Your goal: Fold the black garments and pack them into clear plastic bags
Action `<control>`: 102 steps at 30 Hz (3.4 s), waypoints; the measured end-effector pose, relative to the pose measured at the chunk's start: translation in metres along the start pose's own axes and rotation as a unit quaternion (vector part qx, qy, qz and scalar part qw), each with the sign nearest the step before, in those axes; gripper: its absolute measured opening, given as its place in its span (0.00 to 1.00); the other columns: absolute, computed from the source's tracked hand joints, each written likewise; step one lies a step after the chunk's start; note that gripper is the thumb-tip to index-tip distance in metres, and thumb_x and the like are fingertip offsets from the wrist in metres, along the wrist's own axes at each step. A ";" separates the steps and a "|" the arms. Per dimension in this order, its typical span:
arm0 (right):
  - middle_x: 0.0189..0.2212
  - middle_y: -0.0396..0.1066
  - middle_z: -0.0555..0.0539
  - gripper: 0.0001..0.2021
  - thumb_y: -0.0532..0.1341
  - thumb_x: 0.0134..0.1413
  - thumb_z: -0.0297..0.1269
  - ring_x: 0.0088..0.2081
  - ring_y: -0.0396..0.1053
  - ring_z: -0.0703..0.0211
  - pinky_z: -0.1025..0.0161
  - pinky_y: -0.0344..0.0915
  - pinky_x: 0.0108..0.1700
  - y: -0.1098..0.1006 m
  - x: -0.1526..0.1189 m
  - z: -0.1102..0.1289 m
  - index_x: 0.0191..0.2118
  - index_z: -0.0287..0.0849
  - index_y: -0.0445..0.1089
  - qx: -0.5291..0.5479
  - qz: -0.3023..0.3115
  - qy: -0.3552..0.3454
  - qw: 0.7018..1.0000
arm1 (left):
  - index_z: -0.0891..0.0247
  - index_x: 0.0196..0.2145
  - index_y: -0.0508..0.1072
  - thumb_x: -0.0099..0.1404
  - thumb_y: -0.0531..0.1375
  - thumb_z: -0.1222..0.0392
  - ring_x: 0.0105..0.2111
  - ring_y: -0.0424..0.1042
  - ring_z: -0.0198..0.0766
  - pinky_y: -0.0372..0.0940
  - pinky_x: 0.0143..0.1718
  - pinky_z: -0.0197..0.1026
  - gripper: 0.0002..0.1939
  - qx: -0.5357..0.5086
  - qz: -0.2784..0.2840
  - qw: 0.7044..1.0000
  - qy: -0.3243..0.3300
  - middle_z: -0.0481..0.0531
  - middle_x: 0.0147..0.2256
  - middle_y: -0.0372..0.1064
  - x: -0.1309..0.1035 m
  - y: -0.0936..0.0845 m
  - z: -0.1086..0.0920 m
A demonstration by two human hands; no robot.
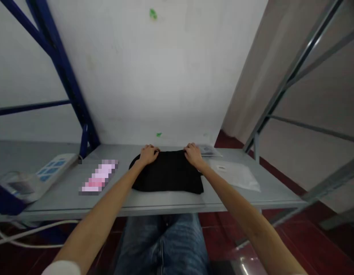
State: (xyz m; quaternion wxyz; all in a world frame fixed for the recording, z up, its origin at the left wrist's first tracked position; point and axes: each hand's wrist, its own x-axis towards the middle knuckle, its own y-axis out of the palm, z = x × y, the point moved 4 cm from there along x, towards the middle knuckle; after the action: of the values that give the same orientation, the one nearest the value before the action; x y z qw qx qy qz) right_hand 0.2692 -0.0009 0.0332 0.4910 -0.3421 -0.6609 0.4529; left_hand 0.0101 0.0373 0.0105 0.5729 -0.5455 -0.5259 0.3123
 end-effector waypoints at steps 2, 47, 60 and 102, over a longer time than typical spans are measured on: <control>0.54 0.71 0.37 0.13 0.56 0.69 0.32 0.58 0.63 0.44 0.53 0.61 0.57 -0.002 -0.003 0.000 0.51 0.41 0.77 0.019 -0.023 -0.010 0.999 | 0.51 0.54 0.79 0.72 0.56 0.50 0.60 0.63 0.57 0.61 0.60 0.60 0.19 -0.011 -0.001 1.000 0.009 0.59 0.57 0.70 0.000 0.002 -0.003; 0.51 0.76 0.43 0.13 0.62 0.65 0.34 0.53 0.72 0.48 0.51 0.68 0.57 -0.037 -0.172 0.018 0.52 0.47 0.76 0.206 0.016 -0.078 0.975 | 0.59 0.40 0.76 0.65 0.57 0.54 0.49 0.76 0.50 0.67 0.55 0.50 0.10 -0.136 -0.132 0.981 -0.026 0.55 0.45 0.79 -0.065 -0.062 0.043; 0.51 0.77 0.43 0.14 0.61 0.66 0.37 0.50 0.77 0.50 0.52 0.72 0.56 -0.029 -0.195 -0.018 0.54 0.50 0.78 0.262 0.039 -0.063 0.962 | 0.52 0.53 0.76 0.72 0.56 0.50 0.60 0.71 0.48 0.48 0.71 0.62 0.16 -0.061 -0.013 0.978 0.200 0.52 0.56 0.76 -0.176 -0.072 0.045; 0.70 0.59 0.34 0.30 0.50 0.74 0.52 0.70 0.54 0.42 0.43 0.48 0.71 -0.035 -0.080 0.129 0.71 0.37 0.58 0.226 -0.072 -0.078 0.968 | 0.56 0.42 0.72 0.64 0.60 0.38 0.40 0.79 0.51 0.66 0.35 0.43 0.20 -0.020 0.027 0.988 -0.154 0.53 0.36 0.80 -0.120 -0.060 0.070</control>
State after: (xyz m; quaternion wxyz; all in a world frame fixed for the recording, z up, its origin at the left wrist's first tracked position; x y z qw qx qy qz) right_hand 0.1676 -0.1196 0.0251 0.5338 -0.1371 -0.6005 0.5794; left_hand -0.0994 -0.0666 0.0255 0.4659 -0.5160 -0.5991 0.3972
